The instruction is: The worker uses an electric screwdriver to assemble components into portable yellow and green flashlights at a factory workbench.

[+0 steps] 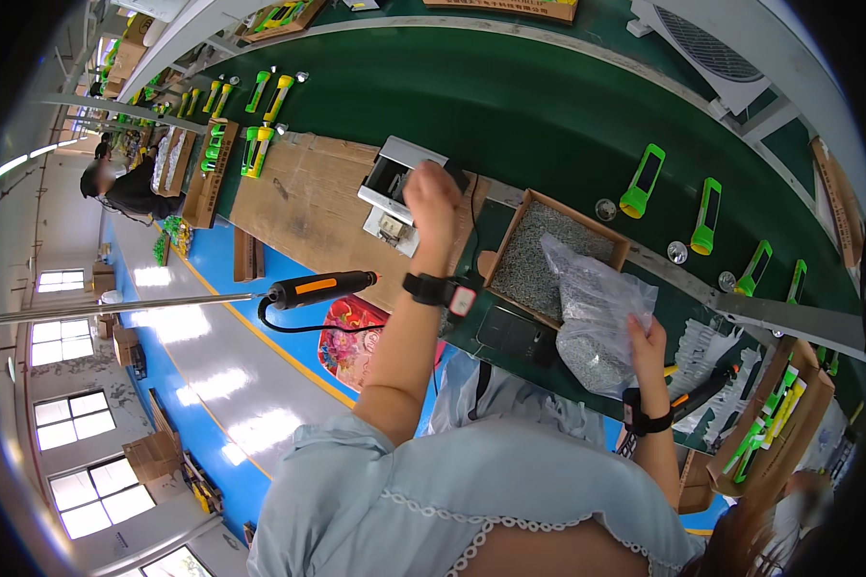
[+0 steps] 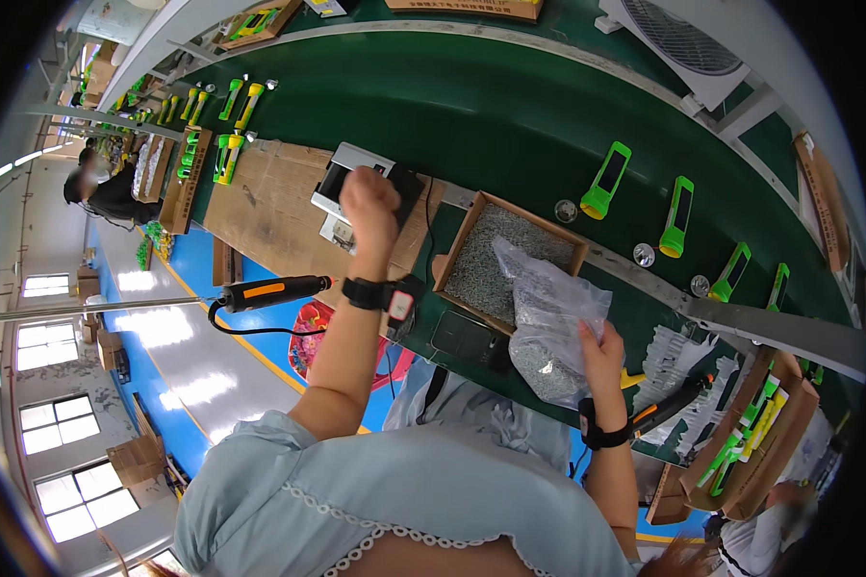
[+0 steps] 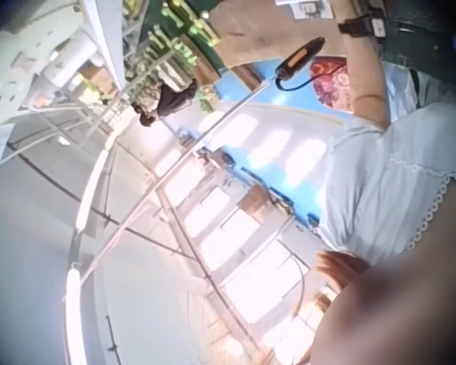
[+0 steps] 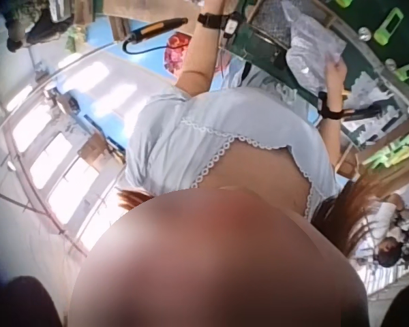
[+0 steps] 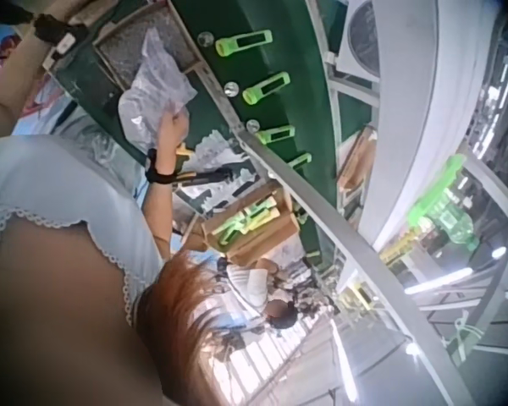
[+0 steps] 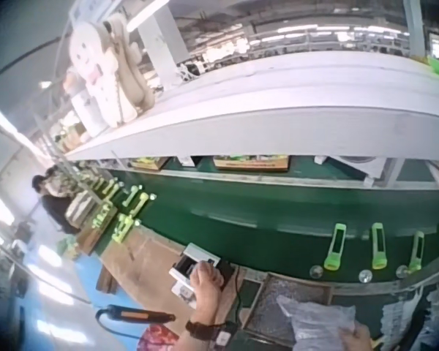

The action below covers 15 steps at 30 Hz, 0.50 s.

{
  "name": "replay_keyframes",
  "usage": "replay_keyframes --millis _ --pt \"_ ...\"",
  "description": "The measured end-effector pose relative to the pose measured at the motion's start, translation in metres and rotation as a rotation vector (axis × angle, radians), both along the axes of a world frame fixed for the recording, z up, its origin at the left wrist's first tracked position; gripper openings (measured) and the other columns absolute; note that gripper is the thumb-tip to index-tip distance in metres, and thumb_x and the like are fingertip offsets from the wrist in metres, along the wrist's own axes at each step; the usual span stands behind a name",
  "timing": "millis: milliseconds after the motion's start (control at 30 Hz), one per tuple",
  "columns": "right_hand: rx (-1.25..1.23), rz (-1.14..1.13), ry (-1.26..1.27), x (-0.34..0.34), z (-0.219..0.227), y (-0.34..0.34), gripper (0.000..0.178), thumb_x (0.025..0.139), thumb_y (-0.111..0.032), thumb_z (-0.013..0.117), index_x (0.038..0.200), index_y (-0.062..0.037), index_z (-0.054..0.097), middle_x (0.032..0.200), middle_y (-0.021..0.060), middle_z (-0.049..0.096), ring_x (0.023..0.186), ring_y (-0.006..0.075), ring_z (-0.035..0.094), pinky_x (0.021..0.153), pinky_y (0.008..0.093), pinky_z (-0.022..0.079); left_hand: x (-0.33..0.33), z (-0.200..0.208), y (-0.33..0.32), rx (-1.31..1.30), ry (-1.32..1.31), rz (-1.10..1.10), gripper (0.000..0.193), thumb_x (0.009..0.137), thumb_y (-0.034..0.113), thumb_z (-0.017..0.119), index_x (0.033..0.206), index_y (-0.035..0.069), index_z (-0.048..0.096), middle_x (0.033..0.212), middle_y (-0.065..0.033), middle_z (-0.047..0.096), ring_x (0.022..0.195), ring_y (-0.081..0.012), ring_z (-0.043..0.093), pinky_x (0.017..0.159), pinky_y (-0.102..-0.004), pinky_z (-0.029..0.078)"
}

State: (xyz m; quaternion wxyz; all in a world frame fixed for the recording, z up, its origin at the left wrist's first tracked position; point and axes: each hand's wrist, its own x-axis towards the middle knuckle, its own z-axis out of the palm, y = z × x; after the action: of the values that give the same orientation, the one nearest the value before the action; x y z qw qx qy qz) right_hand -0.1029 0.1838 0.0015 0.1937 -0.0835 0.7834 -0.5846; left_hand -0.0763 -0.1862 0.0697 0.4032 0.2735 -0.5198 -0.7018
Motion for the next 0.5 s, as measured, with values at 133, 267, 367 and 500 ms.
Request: replay_keyframes --millis 133,267,367,500 --pt "0.024 0.005 -0.046 0.0 0.004 -0.001 0.028 0.086 -0.028 0.063 0.088 -0.0004 0.061 0.062 -0.0034 0.052 0.054 0.0043 0.043 0.047 0.0226 0.033 0.011 -0.002 -0.108 -0.103 0.065 0.117 0.037 0.099 0.03 0.037 0.069 0.009 0.04 0.055 0.0033 0.033 0.044 -0.0064 0.029 0.039 -0.0222 0.021" --pt "0.021 -0.023 -0.042 0.001 0.006 -0.004 0.028 0.086 -0.028 0.063 0.087 -0.0004 0.06 0.062 -0.0035 0.052 0.053 0.0039 0.044 0.046 0.0219 0.033 0.018 -0.034 -0.146 -0.188 -0.022 0.105 0.036 0.099 0.029 0.038 0.069 0.009 0.04 0.057 0.0032 0.035 0.044 -0.006 0.03 0.04 -0.0224 0.022" --pt "0.031 -0.04 -0.057 0.002 0.003 -0.002 0.027 0.085 -0.027 0.063 0.087 -0.0002 0.06 0.062 -0.0034 0.052 0.053 0.0041 0.044 0.046 0.0218 0.033 0.019 -0.045 -0.148 -0.166 -0.066 0.089 0.034 0.098 0.026 0.038 0.068 0.009 0.04 0.057 0.0028 0.035 0.045 -0.0064 0.031 0.041 -0.0227 0.023" --pt "0.018 -0.044 -0.075 0.002 0.001 -0.001 0.027 0.085 -0.026 0.064 0.087 0.0004 0.06 0.065 -0.0027 0.054 0.055 0.0047 0.045 0.047 0.0221 0.034 0.017 -0.048 -0.148 -0.126 -0.066 0.198 0.03 0.095 0.02 0.038 0.068 0.007 0.042 0.057 0.0011 0.036 0.046 -0.0076 0.033 0.042 -0.0229 0.025"
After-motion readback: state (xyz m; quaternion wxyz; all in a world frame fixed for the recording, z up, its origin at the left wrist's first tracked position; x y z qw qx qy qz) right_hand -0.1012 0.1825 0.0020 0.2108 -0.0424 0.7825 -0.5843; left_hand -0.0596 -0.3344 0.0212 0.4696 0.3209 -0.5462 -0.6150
